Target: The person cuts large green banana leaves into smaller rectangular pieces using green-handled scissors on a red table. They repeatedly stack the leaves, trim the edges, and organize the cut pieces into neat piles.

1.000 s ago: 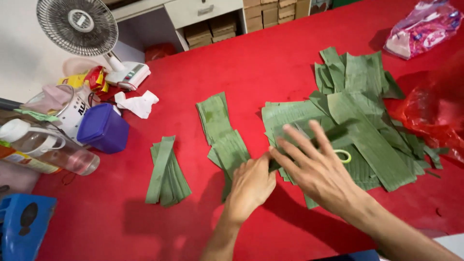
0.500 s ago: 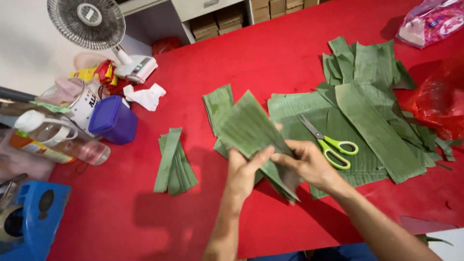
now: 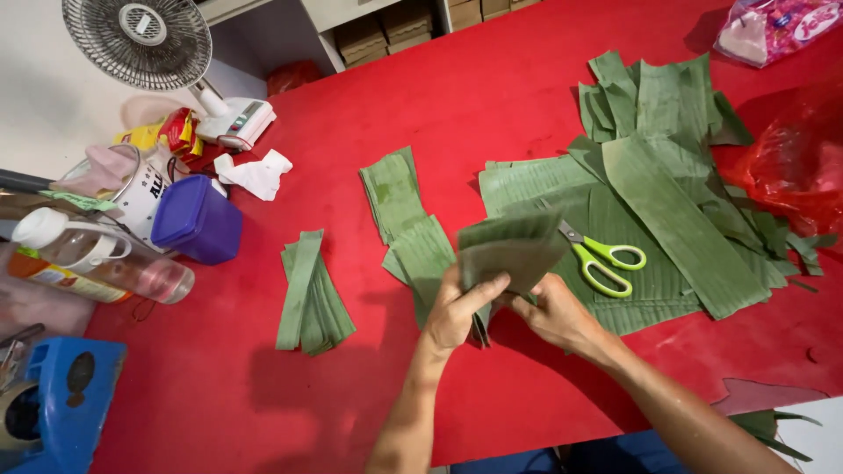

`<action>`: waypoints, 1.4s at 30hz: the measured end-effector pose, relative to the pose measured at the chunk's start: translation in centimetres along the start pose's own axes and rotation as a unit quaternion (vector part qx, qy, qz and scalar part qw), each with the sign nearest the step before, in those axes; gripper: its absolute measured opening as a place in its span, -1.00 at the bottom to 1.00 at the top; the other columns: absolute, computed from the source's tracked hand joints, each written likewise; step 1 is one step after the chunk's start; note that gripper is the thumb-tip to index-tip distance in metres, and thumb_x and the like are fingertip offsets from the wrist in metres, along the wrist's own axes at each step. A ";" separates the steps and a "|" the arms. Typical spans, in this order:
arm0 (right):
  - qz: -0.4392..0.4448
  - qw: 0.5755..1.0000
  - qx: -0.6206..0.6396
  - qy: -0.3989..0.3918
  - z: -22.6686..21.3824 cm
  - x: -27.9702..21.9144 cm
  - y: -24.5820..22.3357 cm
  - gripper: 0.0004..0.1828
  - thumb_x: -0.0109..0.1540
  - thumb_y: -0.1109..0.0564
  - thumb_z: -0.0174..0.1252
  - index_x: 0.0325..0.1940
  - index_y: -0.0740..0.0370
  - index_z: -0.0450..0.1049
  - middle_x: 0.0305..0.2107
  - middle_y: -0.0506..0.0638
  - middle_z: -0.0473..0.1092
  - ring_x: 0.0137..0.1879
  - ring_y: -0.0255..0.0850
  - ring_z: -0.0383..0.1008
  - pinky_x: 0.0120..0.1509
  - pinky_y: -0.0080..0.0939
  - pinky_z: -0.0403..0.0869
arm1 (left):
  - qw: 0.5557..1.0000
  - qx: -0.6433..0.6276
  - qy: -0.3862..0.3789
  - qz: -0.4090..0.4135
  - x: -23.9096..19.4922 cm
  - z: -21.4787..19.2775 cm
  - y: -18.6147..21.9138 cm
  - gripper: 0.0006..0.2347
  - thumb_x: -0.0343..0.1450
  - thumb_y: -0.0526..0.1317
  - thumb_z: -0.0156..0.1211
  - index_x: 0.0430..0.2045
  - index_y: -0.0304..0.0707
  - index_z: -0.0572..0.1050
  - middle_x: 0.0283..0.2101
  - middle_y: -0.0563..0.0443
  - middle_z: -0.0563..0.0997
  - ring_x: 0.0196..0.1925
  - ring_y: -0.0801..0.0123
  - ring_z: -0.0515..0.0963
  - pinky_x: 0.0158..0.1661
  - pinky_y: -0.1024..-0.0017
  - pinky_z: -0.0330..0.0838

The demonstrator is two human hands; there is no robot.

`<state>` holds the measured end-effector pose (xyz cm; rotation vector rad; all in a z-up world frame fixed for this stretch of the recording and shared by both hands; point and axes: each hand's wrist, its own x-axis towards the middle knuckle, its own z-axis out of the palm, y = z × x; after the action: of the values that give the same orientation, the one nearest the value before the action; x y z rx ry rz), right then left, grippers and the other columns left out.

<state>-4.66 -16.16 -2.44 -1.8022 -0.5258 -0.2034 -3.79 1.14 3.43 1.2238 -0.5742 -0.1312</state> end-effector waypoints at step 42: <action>0.083 0.800 -0.594 -0.012 -9.8 -4.8 5.6 -0.43 0.20 0.16 0.16 0.32 0.09 0.32 -0.25 0.01 0.45 -0.05 -0.03 0.52 0.02 -0.12 0.46 | 0.927 -0.210 0.238 -0.200 2.0 2.6 -3.3 -0.66 0.51 -0.22 0.11 0.13 -0.46 0.41 0.06 -0.36 0.61 -0.10 -0.32 0.66 -0.15 -0.29 0.64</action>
<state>-5.08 -27.75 -6.33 -3.0702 -0.2215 -0.4544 -2.70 -3.01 1.69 0.8898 0.1342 -0.2755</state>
